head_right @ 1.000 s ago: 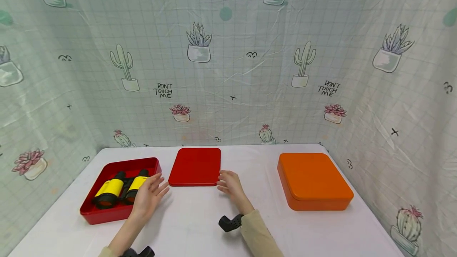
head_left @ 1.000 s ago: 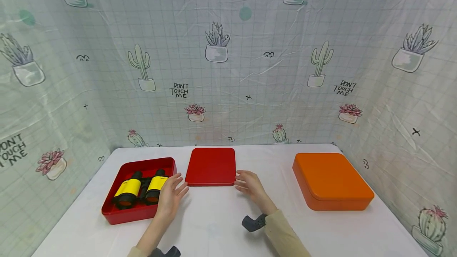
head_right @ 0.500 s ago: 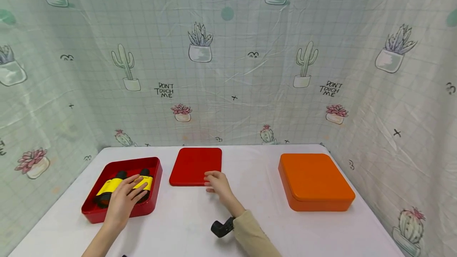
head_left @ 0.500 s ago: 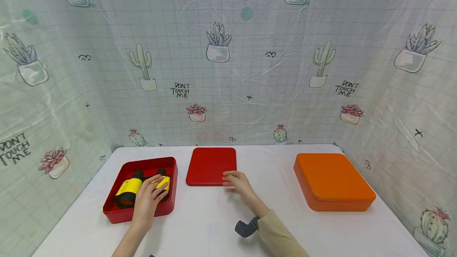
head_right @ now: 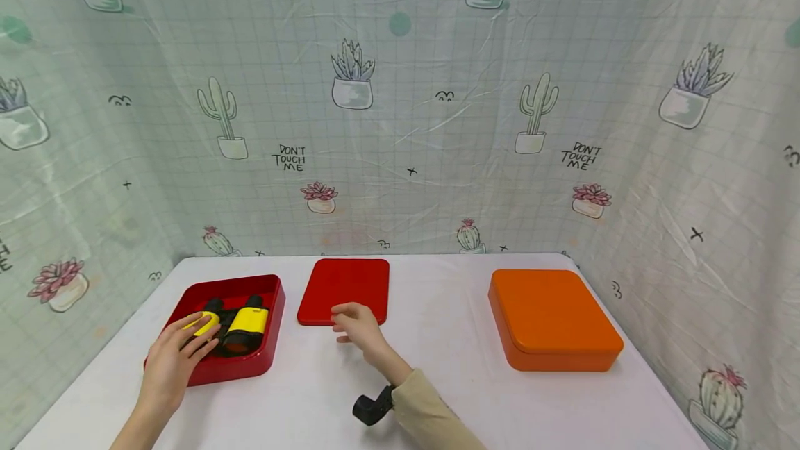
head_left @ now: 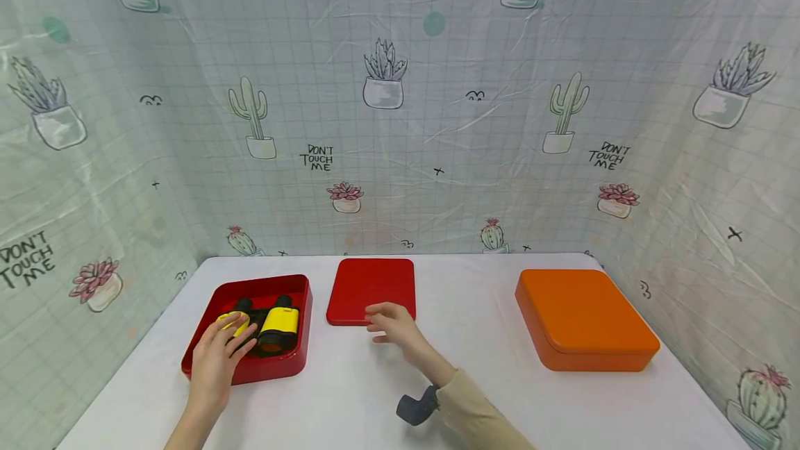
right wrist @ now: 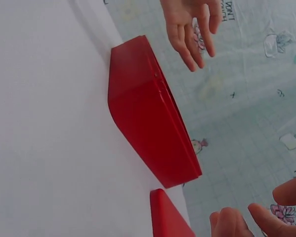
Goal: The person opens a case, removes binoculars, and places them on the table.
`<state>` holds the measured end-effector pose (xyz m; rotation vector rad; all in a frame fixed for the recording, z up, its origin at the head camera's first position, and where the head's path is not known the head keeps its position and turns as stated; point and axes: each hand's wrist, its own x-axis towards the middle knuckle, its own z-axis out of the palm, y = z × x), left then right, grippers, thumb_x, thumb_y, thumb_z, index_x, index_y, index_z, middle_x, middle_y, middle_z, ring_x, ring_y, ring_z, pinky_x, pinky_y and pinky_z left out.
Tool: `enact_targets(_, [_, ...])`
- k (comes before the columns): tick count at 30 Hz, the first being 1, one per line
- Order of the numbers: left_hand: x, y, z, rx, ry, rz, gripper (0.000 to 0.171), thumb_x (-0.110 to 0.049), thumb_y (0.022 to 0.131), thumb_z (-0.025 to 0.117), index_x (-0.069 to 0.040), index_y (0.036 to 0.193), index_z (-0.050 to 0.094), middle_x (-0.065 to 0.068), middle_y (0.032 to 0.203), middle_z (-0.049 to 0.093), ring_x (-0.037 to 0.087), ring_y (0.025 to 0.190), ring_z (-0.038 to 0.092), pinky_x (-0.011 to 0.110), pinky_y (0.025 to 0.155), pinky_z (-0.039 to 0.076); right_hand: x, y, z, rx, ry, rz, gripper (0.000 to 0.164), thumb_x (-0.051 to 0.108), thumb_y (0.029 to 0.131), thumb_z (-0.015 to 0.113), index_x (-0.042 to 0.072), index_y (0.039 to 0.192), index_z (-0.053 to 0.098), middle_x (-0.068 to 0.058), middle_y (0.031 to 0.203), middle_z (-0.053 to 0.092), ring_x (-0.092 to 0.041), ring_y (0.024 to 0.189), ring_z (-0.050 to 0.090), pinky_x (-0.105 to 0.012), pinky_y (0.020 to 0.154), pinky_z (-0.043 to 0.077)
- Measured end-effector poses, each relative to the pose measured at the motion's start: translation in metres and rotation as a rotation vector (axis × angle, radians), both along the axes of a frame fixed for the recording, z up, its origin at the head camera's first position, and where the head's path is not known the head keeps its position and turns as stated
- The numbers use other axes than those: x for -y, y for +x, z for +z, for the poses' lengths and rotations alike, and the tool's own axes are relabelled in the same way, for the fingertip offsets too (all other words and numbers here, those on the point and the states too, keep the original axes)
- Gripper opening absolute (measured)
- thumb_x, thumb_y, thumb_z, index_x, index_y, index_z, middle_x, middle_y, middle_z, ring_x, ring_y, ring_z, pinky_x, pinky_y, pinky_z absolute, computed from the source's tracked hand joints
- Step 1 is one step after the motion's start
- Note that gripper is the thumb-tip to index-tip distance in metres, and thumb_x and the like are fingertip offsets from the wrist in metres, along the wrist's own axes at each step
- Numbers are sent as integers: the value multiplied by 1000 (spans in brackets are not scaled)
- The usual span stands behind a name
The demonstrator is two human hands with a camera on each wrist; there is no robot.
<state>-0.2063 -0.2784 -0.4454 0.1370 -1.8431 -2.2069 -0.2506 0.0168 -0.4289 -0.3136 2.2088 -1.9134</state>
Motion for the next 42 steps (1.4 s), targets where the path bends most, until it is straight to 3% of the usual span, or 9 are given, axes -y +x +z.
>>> enact_targets(6, [54,-38,-64,-30,-150,192,45,-38,90,47,-12,127,43,-2,118,52,0,93,59,13,70,51,20,2,0,-61,21,67,31,16,87,55,1,114,55,-17,110,60,-34,93,60,-33,73,54])
enact_targets(8, [60,-40,-65,-3,-302,271,44,-37,91,44,-13,128,43,-4,118,53,-5,92,56,9,68,49,27,4,1,-84,40,82,31,16,86,56,2,114,56,-16,109,60,-31,92,60,-31,72,54])
enact_targets(11, [62,-33,-57,27,-534,367,40,-32,93,42,-12,127,44,-3,116,53,-9,88,51,4,65,45,37,8,3,-144,77,107,31,17,85,58,4,112,57,-12,108,61,-24,89,61,-26,70,54])
enact_targets(17, [33,4,2,21,-776,425,35,-10,90,42,5,122,45,24,119,50,35,102,52,2,67,40,55,9,3,-267,179,133,30,19,83,60,8,110,58,-7,107,62,-10,85,59,-19,67,53])
enact_targets(20, [24,12,15,37,-873,428,37,-4,87,43,10,121,42,30,119,46,44,105,42,21,84,43,63,8,3,-307,230,139,29,18,82,60,8,109,59,-6,106,63,-11,86,60,-16,66,51])
enact_targets(24, [28,10,12,42,-1019,385,40,-5,86,42,14,121,38,36,117,40,49,105,36,63,88,30,75,9,3,-370,274,158,29,14,82,60,6,110,58,-7,106,62,-17,90,60,-13,65,49])
enact_targets(29, [39,1,2,2,-1197,295,44,-9,87,43,18,121,36,39,116,38,52,105,33,66,86,30,92,11,1,-554,433,168,30,18,84,58,7,112,57,-5,109,60,-16,95,57,-12,73,48])
enact_targets(35, [40,-7,-3,144,-1275,150,56,-26,94,33,14,132,23,40,128,25,63,117,16,74,87,20,107,10,-5,-820,778,136,31,29,87,53,17,115,58,4,118,56,-7,105,52,-20,81,41])
enact_targets(42, [42,-11,-4,277,-1301,83,61,-31,95,29,12,136,14,40,135,12,64,120,6,76,88,15,121,9,-16,-909,1046,145,35,41,93,37,31,124,51,10,124,53,-7,115,44,-45,92,34])
